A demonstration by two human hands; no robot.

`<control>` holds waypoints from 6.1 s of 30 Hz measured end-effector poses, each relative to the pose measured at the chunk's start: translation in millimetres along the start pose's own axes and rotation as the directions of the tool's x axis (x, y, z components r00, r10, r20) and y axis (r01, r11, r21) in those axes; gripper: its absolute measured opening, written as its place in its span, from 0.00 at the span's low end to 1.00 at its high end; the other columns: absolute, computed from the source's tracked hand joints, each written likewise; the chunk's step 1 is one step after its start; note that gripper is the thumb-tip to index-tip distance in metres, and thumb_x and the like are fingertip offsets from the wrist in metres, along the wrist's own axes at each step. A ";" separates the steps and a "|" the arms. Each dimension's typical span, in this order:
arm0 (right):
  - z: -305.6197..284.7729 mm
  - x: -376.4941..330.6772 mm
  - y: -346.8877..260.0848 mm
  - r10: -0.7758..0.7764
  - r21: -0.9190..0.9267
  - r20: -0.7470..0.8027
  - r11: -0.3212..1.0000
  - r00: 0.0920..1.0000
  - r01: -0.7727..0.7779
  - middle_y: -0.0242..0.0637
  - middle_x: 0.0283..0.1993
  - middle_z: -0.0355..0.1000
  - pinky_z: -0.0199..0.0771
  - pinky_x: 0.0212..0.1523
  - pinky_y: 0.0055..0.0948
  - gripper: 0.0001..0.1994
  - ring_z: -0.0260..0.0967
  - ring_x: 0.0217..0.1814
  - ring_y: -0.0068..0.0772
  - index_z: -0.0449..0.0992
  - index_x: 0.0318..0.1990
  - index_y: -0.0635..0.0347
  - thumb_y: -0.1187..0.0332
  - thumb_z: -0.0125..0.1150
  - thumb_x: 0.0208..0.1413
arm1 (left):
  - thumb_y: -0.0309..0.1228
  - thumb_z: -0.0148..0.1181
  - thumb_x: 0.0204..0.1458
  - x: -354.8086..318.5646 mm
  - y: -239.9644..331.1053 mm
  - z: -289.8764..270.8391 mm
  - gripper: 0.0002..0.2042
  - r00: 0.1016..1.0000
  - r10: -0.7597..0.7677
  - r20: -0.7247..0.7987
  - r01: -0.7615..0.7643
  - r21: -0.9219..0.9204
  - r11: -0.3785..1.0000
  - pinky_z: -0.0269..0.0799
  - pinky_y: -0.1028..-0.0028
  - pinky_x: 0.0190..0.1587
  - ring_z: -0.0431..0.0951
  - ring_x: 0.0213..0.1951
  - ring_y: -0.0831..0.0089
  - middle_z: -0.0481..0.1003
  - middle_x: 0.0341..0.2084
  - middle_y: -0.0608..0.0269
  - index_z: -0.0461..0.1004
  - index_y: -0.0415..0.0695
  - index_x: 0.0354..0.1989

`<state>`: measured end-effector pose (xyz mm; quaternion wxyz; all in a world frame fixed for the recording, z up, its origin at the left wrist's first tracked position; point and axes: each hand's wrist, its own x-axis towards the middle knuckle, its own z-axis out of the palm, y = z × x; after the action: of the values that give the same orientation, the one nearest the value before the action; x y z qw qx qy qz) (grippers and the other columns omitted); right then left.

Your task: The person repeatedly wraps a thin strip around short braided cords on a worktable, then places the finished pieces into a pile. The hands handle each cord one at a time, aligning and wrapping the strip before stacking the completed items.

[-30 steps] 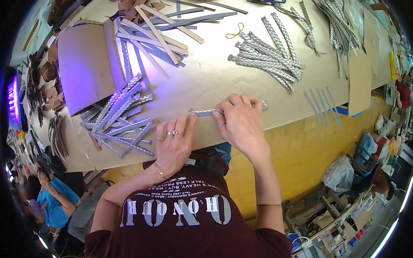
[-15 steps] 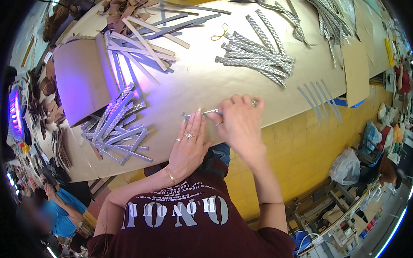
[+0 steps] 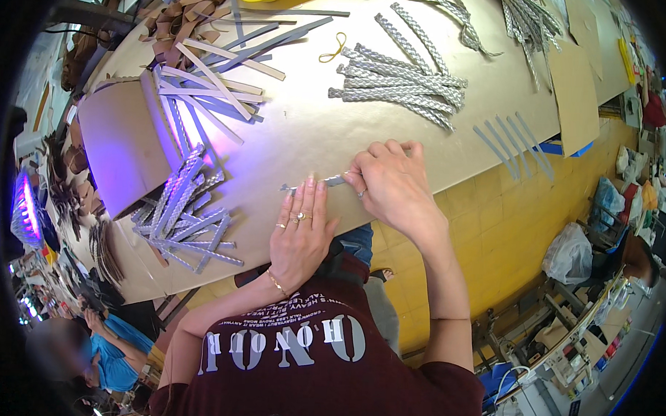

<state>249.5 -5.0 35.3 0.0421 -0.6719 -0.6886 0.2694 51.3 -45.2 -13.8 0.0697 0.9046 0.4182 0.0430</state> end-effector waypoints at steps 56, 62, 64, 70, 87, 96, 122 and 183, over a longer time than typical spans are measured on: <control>15.1 -24.3 25.3 0.176 0.006 -0.305 0.983 0.936 -0.183 0.32 0.32 0.73 0.55 0.58 0.50 0.09 0.69 0.43 0.37 0.76 0.33 0.57 0.62 0.63 0.58 | 0.48 0.58 0.56 48.9 49.4 17.2 0.36 0.996 0.093 0.012 -0.093 0.041 0.995 0.52 0.53 0.70 0.59 0.68 0.42 0.58 0.66 0.33 0.62 0.29 0.64; 19.1 -33.7 32.2 0.423 0.367 -0.405 0.887 0.810 -0.280 0.30 0.27 0.72 0.57 0.53 0.38 0.10 0.70 0.34 0.33 0.77 0.29 0.56 0.62 0.69 0.53 | 0.45 0.59 0.56 47.3 49.0 20.0 0.37 0.993 0.075 0.093 -0.066 -0.095 0.993 0.50 0.51 0.71 0.55 0.69 0.42 0.54 0.68 0.33 0.58 0.28 0.66; 18.9 -35.0 34.8 0.396 0.365 -0.451 0.899 0.800 -0.240 0.30 0.26 0.72 0.56 0.51 0.36 0.09 0.69 0.32 0.32 0.77 0.28 0.56 0.63 0.69 0.54 | 0.44 0.60 0.56 47.2 50.2 18.8 0.37 0.993 0.079 0.084 -0.073 -0.072 0.995 0.49 0.51 0.71 0.54 0.70 0.41 0.53 0.68 0.33 0.58 0.28 0.66; 22.7 -36.1 35.3 0.378 0.336 -0.489 0.913 0.786 -0.230 0.30 0.27 0.71 0.55 0.52 0.37 0.08 0.68 0.33 0.32 0.76 0.29 0.57 0.66 0.68 0.55 | 0.43 0.60 0.55 49.4 51.0 16.9 0.37 0.990 0.070 0.122 -0.063 -0.062 0.996 0.50 0.49 0.70 0.53 0.69 0.38 0.53 0.68 0.34 0.58 0.28 0.66; 54.0 -35.6 38.3 0.294 0.228 -0.646 0.955 0.704 -0.190 0.30 0.30 0.69 0.54 0.60 0.46 0.06 0.67 0.37 0.35 0.74 0.32 0.55 0.69 0.66 0.54 | 0.41 0.55 0.60 53.6 55.4 16.6 0.28 0.996 0.067 0.052 -0.069 0.045 0.997 0.55 0.47 0.68 0.57 0.66 0.35 0.56 0.66 0.35 0.62 0.39 0.66; 58.2 -34.5 36.3 0.330 0.254 -0.662 0.944 0.673 -0.213 0.35 0.34 0.69 0.54 0.60 0.48 0.08 0.67 0.42 0.39 0.73 0.35 0.57 0.68 0.67 0.52 | 0.42 0.53 0.61 54.6 55.6 14.9 0.27 0.995 0.078 0.066 -0.084 0.095 0.992 0.55 0.47 0.67 0.58 0.66 0.34 0.56 0.66 0.34 0.63 0.40 0.66; 70.8 -26.1 28.2 0.451 0.304 -0.747 0.885 0.488 -0.352 0.43 0.58 0.63 0.49 0.63 0.49 0.09 0.55 0.63 0.48 0.72 0.46 0.54 0.67 0.58 0.59 | 0.48 0.57 0.57 -14.8 -26.2 -4.8 0.43 0.984 -0.068 0.167 0.111 -0.262 0.959 0.41 0.54 0.73 0.46 0.73 0.45 0.46 0.71 0.36 0.47 0.28 0.70; 25.4 -50.5 -20.2 0.335 0.376 -0.345 0.905 0.877 -0.198 0.51 0.33 0.74 0.72 0.44 0.48 0.10 0.74 0.39 0.54 0.80 0.36 0.58 0.66 0.53 0.59 | 0.32 0.52 0.66 20.2 -41.1 -52.4 0.26 0.864 -0.008 0.503 0.489 -0.844 -0.221 0.77 0.69 0.53 0.78 0.52 0.60 0.72 0.54 0.44 0.56 0.30 0.67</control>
<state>225.3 -59.9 37.7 0.2560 -0.7855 -0.5097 0.2400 26.4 1.3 31.6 0.7994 0.4140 0.3954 0.1825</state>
